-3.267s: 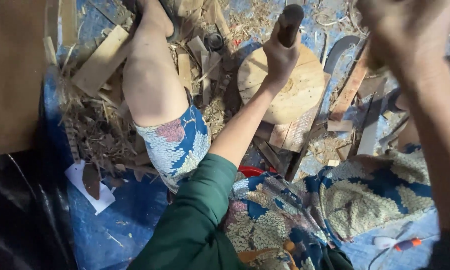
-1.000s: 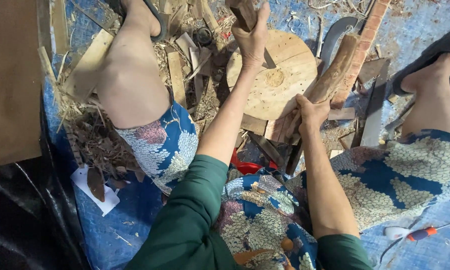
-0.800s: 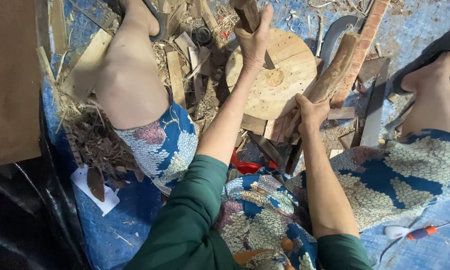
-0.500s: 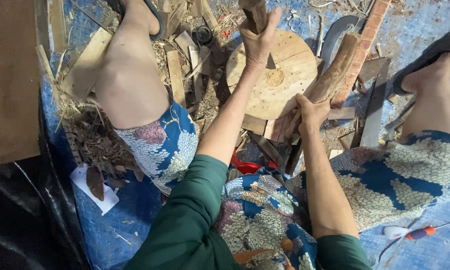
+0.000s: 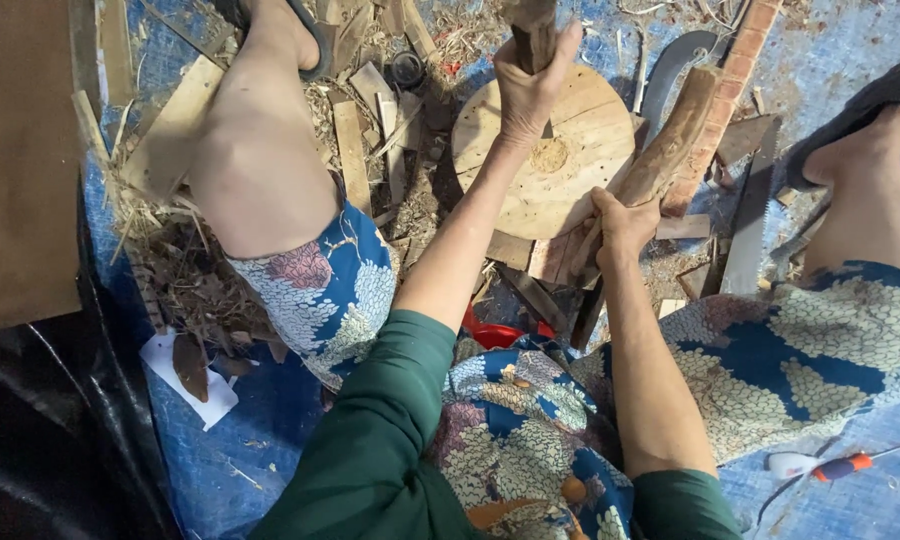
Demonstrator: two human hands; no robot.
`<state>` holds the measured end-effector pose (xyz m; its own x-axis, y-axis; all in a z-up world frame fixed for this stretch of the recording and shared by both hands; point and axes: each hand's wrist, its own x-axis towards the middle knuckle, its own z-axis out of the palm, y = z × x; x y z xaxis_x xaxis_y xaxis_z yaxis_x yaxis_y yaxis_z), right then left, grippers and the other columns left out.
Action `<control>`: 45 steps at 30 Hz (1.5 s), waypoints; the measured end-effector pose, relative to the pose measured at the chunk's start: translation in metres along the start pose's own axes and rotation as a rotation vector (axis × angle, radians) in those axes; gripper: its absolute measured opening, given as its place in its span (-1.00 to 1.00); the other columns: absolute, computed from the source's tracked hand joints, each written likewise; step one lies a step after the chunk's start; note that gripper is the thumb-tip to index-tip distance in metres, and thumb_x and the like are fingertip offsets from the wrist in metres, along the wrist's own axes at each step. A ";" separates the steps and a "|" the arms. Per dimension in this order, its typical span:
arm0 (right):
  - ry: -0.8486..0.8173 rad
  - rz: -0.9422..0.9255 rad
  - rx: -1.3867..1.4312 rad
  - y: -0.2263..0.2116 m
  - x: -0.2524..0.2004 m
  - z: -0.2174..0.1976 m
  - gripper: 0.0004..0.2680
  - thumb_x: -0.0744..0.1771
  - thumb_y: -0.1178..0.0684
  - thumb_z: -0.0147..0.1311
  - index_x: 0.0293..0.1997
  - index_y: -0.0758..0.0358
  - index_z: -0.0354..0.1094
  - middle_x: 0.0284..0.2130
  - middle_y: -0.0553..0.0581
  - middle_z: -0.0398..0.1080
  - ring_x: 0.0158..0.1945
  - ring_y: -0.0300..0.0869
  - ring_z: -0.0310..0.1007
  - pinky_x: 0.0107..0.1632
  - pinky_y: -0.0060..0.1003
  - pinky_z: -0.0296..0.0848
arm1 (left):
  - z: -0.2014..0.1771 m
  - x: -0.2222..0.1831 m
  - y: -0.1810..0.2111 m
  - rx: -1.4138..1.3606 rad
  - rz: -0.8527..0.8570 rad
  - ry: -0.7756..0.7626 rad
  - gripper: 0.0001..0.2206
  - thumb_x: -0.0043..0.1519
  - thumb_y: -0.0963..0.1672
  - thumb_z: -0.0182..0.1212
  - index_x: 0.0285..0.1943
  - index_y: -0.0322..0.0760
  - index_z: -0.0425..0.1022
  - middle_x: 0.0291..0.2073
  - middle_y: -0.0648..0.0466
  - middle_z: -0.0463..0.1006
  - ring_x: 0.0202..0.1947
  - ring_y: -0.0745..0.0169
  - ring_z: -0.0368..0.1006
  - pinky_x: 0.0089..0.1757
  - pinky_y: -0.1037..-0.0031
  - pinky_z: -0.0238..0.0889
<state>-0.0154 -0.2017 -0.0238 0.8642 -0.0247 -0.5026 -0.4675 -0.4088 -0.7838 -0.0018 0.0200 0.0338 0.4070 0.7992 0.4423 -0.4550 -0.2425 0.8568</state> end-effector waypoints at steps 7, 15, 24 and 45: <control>-0.017 -0.014 0.013 0.003 0.002 0.000 -0.64 0.24 0.12 0.35 0.06 0.31 0.25 -0.28 0.09 0.47 -0.42 -0.26 0.49 -0.37 -0.44 0.54 | 0.003 0.001 0.007 -0.045 -0.018 -0.039 -0.80 0.16 -0.14 0.22 -0.56 -0.15 0.44 -0.70 0.28 0.48 -0.73 0.53 0.33 -0.59 0.70 0.22; -0.003 0.001 -0.050 0.012 0.012 0.000 -0.63 0.22 0.11 0.40 0.01 0.32 0.27 -0.30 0.08 0.48 -0.42 -0.24 0.54 -0.34 -0.46 0.61 | 0.005 0.001 0.002 -0.077 -0.025 -0.213 -0.84 0.17 -0.13 0.23 -0.50 -0.14 0.46 -0.65 0.27 0.52 -0.68 0.52 0.35 -0.54 0.64 0.26; -0.040 0.054 -0.044 0.006 0.018 -0.004 -0.62 0.22 0.12 0.39 0.05 0.29 0.26 -0.29 0.06 0.49 -0.41 -0.27 0.55 -0.36 -0.50 0.62 | 0.007 0.004 0.010 0.049 0.029 -0.266 -0.86 0.17 -0.14 0.20 -0.46 -0.18 0.46 -0.63 0.27 0.52 -0.65 0.49 0.36 -0.50 0.60 0.24; -0.211 -1.482 -1.473 -0.256 -0.019 -0.082 -0.83 0.45 0.09 0.23 0.08 0.31 0.34 -0.41 0.09 0.45 -0.68 -0.27 0.37 -0.70 -0.44 0.39 | 0.008 -0.013 -0.054 0.059 -0.009 -0.209 -0.85 0.12 -0.10 0.31 -0.42 -0.11 0.40 -0.67 0.29 0.39 -0.70 0.47 0.21 -0.55 0.59 0.15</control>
<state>0.1037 -0.1710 0.2164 0.2837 0.9585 -0.0270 0.9398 -0.2724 0.2066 0.0239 0.0183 -0.0160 0.5694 0.6714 0.4743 -0.4055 -0.2725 0.8725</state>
